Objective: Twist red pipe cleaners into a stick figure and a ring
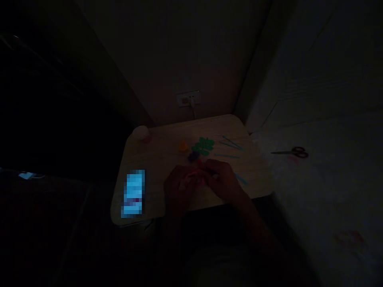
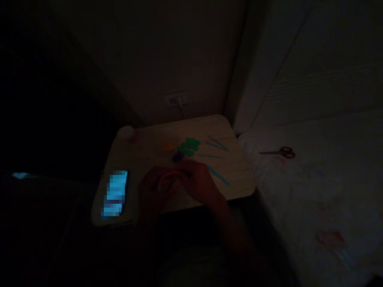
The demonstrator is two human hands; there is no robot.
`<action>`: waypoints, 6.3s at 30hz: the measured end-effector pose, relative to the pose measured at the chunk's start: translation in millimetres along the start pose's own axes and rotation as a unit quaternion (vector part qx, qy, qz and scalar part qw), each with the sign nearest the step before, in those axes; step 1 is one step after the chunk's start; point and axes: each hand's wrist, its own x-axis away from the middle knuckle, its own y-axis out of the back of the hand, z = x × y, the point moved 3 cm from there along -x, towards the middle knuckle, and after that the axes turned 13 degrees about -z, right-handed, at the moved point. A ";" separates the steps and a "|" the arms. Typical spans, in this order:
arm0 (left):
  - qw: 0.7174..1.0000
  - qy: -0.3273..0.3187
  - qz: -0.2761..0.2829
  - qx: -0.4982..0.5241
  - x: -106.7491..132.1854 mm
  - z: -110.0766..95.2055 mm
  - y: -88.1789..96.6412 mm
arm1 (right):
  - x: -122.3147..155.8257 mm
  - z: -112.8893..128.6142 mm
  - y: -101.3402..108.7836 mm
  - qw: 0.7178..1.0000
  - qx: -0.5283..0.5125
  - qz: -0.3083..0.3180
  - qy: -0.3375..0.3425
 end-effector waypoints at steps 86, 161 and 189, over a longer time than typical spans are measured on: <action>0.952 0.283 -0.051 0.103 2.4 10.0 0.5 | 2.3 4.7 4.6 0.994 0.020 -0.036 0.106; 0.945 0.288 -0.080 0.133 10.3 8.5 -0.2 | 3.2 -5.1 4.3 0.994 -0.068 -0.077 -0.037; 0.992 0.110 -0.062 -0.014 3.9 2.4 7.1 | 3.6 -3.9 4.3 0.997 0.019 -0.073 0.023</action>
